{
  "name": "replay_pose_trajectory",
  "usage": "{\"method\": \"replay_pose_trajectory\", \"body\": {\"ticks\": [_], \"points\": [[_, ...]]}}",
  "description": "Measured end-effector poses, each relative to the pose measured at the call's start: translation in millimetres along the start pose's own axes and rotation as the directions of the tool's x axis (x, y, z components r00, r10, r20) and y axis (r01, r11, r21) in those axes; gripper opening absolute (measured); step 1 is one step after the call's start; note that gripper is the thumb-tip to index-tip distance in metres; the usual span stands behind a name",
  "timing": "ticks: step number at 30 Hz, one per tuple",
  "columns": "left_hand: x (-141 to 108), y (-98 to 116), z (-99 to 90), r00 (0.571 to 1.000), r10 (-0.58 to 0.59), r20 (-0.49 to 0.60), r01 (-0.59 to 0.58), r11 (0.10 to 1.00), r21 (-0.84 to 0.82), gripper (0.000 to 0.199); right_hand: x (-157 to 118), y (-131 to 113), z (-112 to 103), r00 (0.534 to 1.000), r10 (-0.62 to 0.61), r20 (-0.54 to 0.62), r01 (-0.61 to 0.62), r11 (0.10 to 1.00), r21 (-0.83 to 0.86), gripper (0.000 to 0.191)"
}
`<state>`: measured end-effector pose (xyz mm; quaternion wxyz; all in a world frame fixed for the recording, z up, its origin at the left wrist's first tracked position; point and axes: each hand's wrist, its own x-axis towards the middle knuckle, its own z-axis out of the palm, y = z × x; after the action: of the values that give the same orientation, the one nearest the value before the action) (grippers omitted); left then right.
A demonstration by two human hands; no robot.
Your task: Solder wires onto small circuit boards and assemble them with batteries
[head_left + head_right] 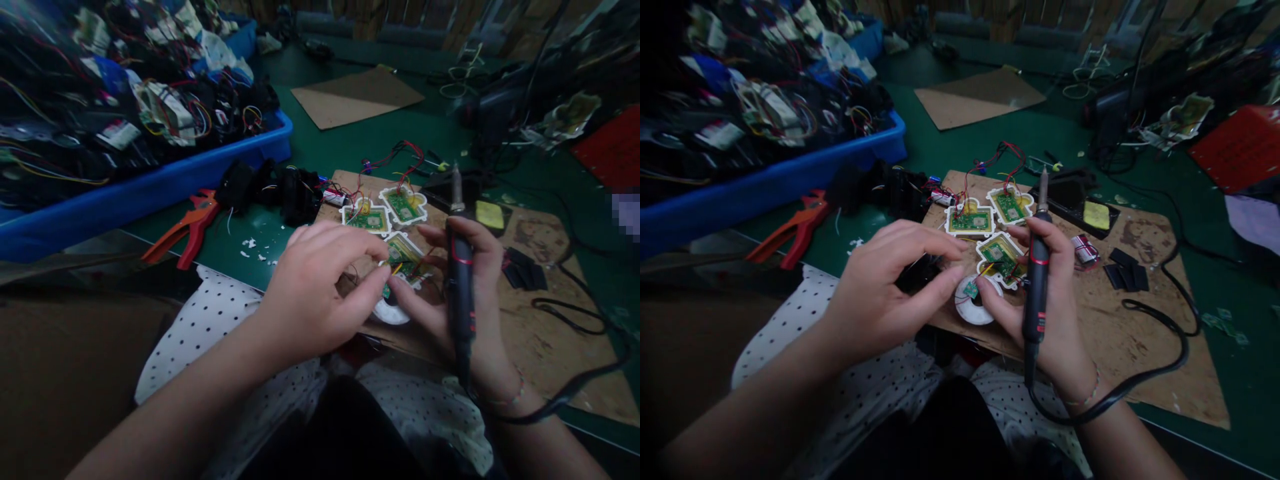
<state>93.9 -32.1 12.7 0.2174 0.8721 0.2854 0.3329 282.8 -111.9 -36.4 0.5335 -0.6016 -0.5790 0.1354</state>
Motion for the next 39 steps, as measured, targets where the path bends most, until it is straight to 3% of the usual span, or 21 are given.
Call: {"method": "replay_pose_trajectory", "body": {"ticks": [3, 6, 9, 13, 17, 24, 29, 39], "points": [[24.1, -7.8, -1.3, 0.982, 0.125, 0.140, -0.148, 0.975, 0.168, 0.013, -0.8, 1.1, -0.7, 1.000, -0.003, 0.001, 0.003, 1.000, 0.016, 0.092], [45.3, -15.3, 6.0, 0.921, 0.209, 0.329, -0.314, 0.899, 0.305, 0.014, -1.2, 2.7, -1.3, 1.000, -0.004, 0.003, 0.004, 0.999, 0.032, 0.094], [56.4, -18.7, 14.9, 0.889, 0.250, 0.383, -0.397, 0.839, 0.372, 0.011, -1.1, 3.6, -1.3, 1.000, -0.001, -0.010, 0.001, 0.999, 0.034, 0.094], [56.5, -20.5, 20.5, 0.889, 0.277, 0.364, -0.422, 0.804, 0.419, 0.007, -0.9, 2.4, -0.3, 1.000, -0.016, -0.026, 0.017, 0.999, 0.032, 0.091], [49.3, -21.3, 15.5, 0.906, 0.260, 0.335, -0.386, 0.833, 0.397, 0.012, -0.8, 1.8, 0.7, 0.999, -0.019, -0.042, 0.020, 0.999, 0.028, 0.090], [18.3, -8.7, -3.9, 0.978, 0.125, 0.165, -0.152, 0.975, 0.165, 0.010, -1.5, 1.1, 0.5, 0.998, -0.032, -0.048, 0.032, 0.999, 0.002, 0.089], [-9.2, 0.9, -6.9, 0.998, 0.024, 0.054, -0.024, 1.000, 0.002, 0.004, -2.3, 0.1, 0.3, 0.999, -0.029, -0.045, 0.028, 1.000, -0.008, 0.091], [-29.5, 4.6, 3.5, 0.996, -0.023, -0.082, 0.031, 0.994, 0.105, 0.005, -2.7, 1.2, 0.2, 0.999, -0.034, -0.025, 0.034, 0.999, -0.006, 0.097]]}}
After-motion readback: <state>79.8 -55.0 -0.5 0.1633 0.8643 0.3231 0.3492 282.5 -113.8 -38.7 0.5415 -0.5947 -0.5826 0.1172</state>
